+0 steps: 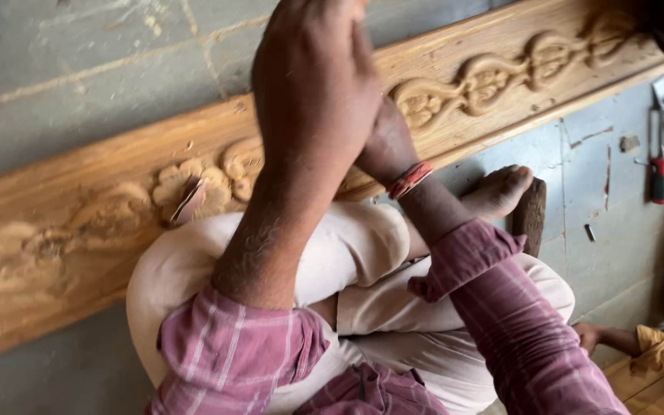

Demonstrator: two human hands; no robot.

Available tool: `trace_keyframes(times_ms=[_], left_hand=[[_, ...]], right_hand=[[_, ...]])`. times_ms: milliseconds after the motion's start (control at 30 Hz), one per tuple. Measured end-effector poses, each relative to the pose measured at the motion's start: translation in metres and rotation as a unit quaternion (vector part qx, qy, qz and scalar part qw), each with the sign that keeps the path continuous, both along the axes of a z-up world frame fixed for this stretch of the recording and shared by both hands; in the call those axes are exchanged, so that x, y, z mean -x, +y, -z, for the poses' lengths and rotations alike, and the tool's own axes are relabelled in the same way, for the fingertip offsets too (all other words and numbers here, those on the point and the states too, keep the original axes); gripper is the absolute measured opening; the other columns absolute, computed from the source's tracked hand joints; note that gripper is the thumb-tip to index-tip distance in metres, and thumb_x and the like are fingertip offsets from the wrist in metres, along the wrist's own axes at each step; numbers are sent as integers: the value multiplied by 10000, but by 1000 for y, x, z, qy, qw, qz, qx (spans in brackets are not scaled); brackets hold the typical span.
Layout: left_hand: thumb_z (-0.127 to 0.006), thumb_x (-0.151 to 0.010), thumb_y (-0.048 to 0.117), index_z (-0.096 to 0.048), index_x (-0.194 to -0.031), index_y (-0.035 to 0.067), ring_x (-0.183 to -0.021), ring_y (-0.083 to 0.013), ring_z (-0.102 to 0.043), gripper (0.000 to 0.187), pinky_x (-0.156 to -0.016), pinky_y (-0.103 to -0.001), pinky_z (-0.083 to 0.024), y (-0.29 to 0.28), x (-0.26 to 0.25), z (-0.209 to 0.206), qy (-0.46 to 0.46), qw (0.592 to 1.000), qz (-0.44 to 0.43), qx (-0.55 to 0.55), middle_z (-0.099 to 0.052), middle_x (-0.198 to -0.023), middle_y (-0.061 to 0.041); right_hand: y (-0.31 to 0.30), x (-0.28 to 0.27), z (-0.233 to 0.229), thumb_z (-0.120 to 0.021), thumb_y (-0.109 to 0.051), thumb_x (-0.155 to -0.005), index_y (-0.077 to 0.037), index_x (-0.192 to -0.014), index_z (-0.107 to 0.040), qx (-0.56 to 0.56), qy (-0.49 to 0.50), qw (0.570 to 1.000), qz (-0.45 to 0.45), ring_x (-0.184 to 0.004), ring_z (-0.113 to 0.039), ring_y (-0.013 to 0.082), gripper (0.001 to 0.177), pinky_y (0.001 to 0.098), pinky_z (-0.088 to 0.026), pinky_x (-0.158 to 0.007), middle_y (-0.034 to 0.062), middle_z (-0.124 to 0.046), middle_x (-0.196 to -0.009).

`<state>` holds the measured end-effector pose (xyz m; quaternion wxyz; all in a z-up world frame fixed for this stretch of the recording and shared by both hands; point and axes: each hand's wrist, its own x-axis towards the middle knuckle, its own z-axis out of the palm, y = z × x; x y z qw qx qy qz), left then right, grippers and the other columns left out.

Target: The person sits on the floor and carves intricate floral patterns into a long wooden plank using a chisel and a wooden mallet. They repeatedly strike the chisel to shape the wood and occasionally wipe away shavings with their hand.

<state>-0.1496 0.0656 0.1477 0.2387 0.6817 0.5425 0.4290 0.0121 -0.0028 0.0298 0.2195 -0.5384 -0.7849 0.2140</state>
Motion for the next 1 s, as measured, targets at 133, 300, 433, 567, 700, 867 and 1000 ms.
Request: trace_keyframes(times_ms=[133,300,433,567,700,867,1000], left_hand=[[-658,-981,40,-598,-1002,40,-893,-315,-692,63,-805,-446,-550,0,-6,-3,31,999,9,4,-675,-927,-130],[-666,-1015,71,-599,-972,34,-853,-311,-690,87,-777,-430,-557,0,3,2,24,1000,-12,-9,-659,-889,-145],[-650,-996,52,-607,-921,57,-800,-278,-698,87,-736,-418,-560,0,-10,10,19,999,18,30,-663,-842,-119],[-653,-1008,35,-602,-950,29,-831,-305,-696,78,-748,-441,-551,0,4,-1,26,1000,-6,7,-666,-867,-138],[-587,-996,-36,-614,-1119,21,-985,-323,-702,138,-856,-447,-559,2,-5,-13,22,999,36,-21,-692,-1040,-137],[-614,-1027,10,-619,-1109,27,-979,-313,-705,84,-851,-440,-564,-3,2,-1,10,999,23,22,-690,-1036,-138],[-601,-1053,-19,-623,-1128,34,-1013,-304,-710,94,-871,-429,-569,-9,-5,7,-19,998,44,26,-706,-1083,-120]], right_hand=[[-5,1,-10,-772,-252,-873,48,-1297,-580,15,16,999,-40,-1194,-594,420,554,468,-507,-1013,260,-622,-1262],[-4,5,-2,-772,-276,-954,21,-1315,-580,220,180,957,61,-1198,-627,320,505,444,-553,-1023,169,-649,-1254],[-15,-11,10,-798,-253,-958,11,-1245,-637,-6,-101,993,-54,-1046,-657,332,422,466,-571,-926,187,-710,-1100],[-4,6,15,-726,-208,-974,32,-1230,-649,12,-59,998,-26,-1088,-641,350,359,452,-567,-905,224,-675,-1167],[-10,-15,-10,-779,-290,-762,-32,-1065,-731,112,-92,989,25,-901,-597,309,401,450,-508,-878,133,-701,-986],[-6,-16,-36,-647,-31,-846,-92,-940,-746,-19,-284,958,-24,-995,-606,266,150,436,-456,-1012,84,-688,-974],[-5,2,-35,-653,-46,-819,-47,-902,-720,48,-310,948,46,-965,-599,303,107,455,-452,-874,129,-665,-920]])
